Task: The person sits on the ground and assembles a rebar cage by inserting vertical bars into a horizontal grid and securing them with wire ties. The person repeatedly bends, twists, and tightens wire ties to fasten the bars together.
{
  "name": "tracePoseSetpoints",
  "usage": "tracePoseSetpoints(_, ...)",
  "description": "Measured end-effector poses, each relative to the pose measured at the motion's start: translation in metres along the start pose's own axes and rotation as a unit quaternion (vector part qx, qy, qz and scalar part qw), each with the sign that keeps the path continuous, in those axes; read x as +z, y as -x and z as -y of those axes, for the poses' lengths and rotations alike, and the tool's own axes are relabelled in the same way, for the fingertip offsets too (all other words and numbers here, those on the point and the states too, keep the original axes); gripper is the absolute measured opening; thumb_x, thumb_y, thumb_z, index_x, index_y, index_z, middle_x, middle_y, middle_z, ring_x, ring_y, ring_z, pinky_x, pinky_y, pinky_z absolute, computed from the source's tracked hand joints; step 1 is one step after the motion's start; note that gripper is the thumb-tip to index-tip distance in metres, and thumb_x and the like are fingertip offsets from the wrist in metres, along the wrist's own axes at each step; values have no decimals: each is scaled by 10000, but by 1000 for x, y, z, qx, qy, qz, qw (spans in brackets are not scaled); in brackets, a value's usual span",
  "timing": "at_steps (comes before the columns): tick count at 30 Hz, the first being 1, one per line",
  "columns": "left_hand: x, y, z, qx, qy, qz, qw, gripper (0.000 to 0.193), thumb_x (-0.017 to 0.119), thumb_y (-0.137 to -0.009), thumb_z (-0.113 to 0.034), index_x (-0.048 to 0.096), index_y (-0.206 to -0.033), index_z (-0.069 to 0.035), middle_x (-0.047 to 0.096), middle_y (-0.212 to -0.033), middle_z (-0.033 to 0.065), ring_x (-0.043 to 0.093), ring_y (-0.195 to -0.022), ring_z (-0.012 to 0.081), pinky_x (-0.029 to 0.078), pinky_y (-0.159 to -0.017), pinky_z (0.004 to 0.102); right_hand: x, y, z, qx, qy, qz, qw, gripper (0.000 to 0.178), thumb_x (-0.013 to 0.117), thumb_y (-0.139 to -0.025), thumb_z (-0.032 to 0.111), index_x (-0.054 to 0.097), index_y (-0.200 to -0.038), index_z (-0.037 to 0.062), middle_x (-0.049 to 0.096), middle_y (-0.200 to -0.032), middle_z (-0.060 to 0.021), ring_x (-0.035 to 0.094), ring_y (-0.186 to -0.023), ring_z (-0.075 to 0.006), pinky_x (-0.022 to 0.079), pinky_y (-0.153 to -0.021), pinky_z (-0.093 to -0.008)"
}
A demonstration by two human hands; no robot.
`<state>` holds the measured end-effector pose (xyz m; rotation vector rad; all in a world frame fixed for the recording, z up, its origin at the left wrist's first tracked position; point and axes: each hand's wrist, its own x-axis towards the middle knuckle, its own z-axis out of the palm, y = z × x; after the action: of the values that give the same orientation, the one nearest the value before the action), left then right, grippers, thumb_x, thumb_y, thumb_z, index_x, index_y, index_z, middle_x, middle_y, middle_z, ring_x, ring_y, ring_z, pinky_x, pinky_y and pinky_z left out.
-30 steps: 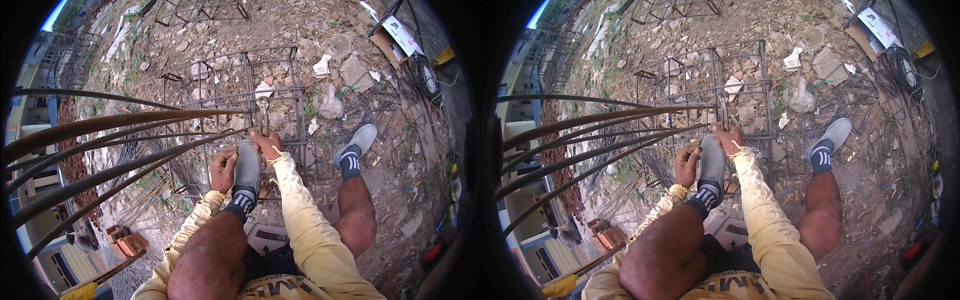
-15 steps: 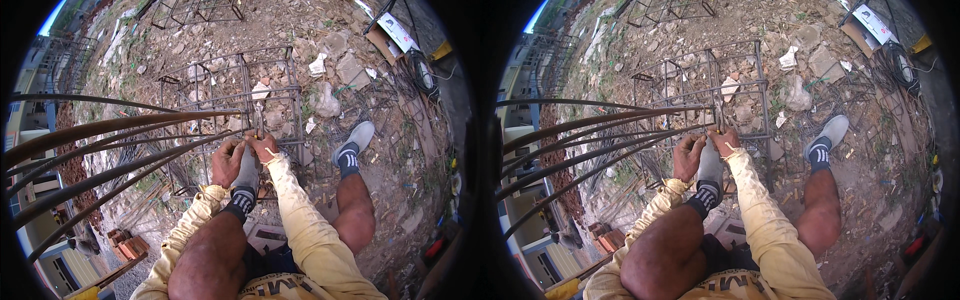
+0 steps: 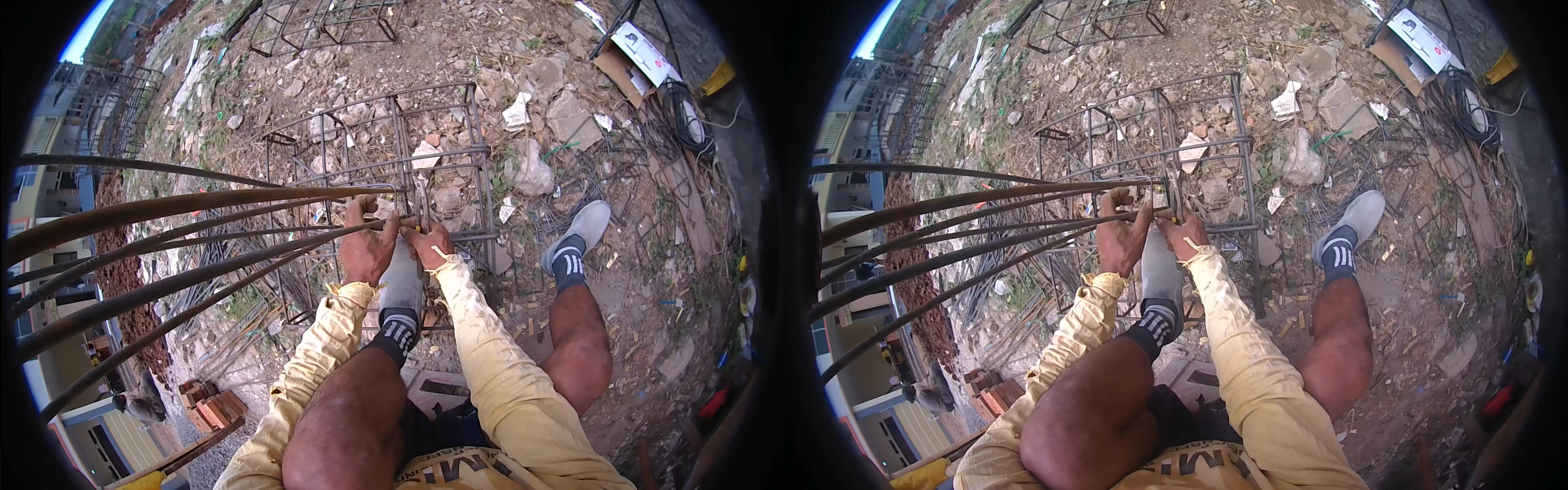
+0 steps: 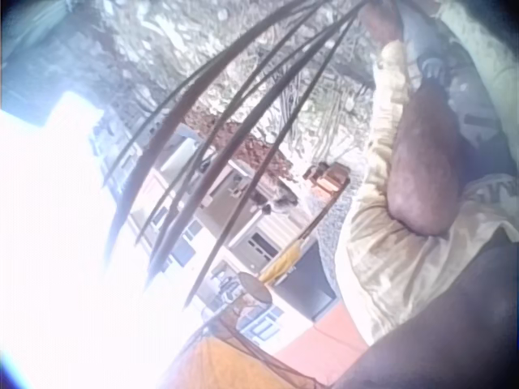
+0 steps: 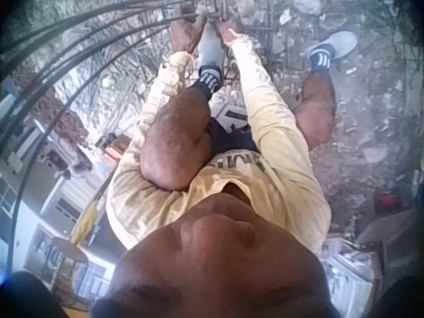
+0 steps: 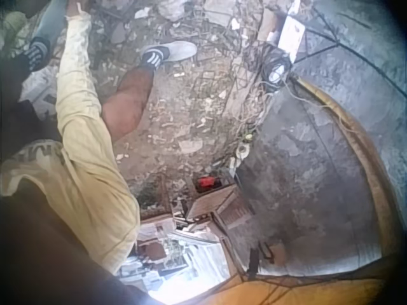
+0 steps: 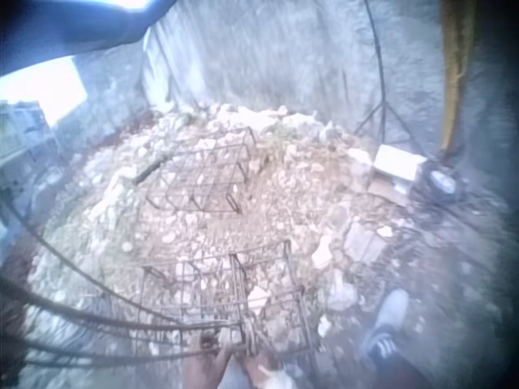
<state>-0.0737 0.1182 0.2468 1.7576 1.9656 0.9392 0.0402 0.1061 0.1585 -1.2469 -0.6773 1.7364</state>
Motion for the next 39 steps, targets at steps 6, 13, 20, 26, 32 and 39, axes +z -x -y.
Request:
tracePoseSetpoints(6,8,-8,8,86,-50,16,995,285,701,-798,-187,578,-1018,-55,631,-957,131,640,-808,287,511,-701,377,-1,2,4,-20,25,-4,999,199,661,-812,164,652,-970,43,594,-672,-23,499,-505,-88,412,-459,-262)
tracePoseSetpoints(13,-25,-8,21,154,-56,121,979,182,669,-833,-139,656,-1010,-100,626,-952,137,618,-890,323,507,-734,402,2,8,10,-50,102,-35,993,206,673,-828,170,656,-963,15,577,-652,-19,498,-489,-92,408,-457,-258)
tracePoseSetpoints(20,-26,-8,17,153,-102,117,976,129,593,-863,-92,643,-981,-77,634,-893,142,602,-862,339,501,-736,430,2,1,-5,-31,70,-40,996,203,699,-792,202,662,-915,45,607,-645,-47,531,-500,-124,434,-487,-298)
tracePoseSetpoints(26,-7,-11,26,111,-163,63,978,98,559,-845,-112,629,-892,-61,640,-808,160,612,-797,367,497,-688,450,5,4,2,-23,81,-43,995,200,696,-797,199,662,-923,48,601,-637,-40,519,-494,-106,425,-474,-287)
tracePoseSetpoints(32,-14,0,15,24,-156,125,980,130,554,-838,-151,633,-900,-69,641,-776,200,618,-735,398,500,-662,462,2,-2,-7,-73,127,-73,986,196,677,-821,164,655,-949,17,541,-570,-17,495,-464,-98,404,-451,-274)
tracePoseSetpoints(39,-18,16,15,-188,112,189,957,224,601,-883,-197,654,-993,-9,657,-795,47,593,-660,129,490,-604,288,12,6,-13,-124,136,-81,980,206,658,-836,183,651,-970,26,560,-604,-24,492,-499,-94,399,-470,-277)
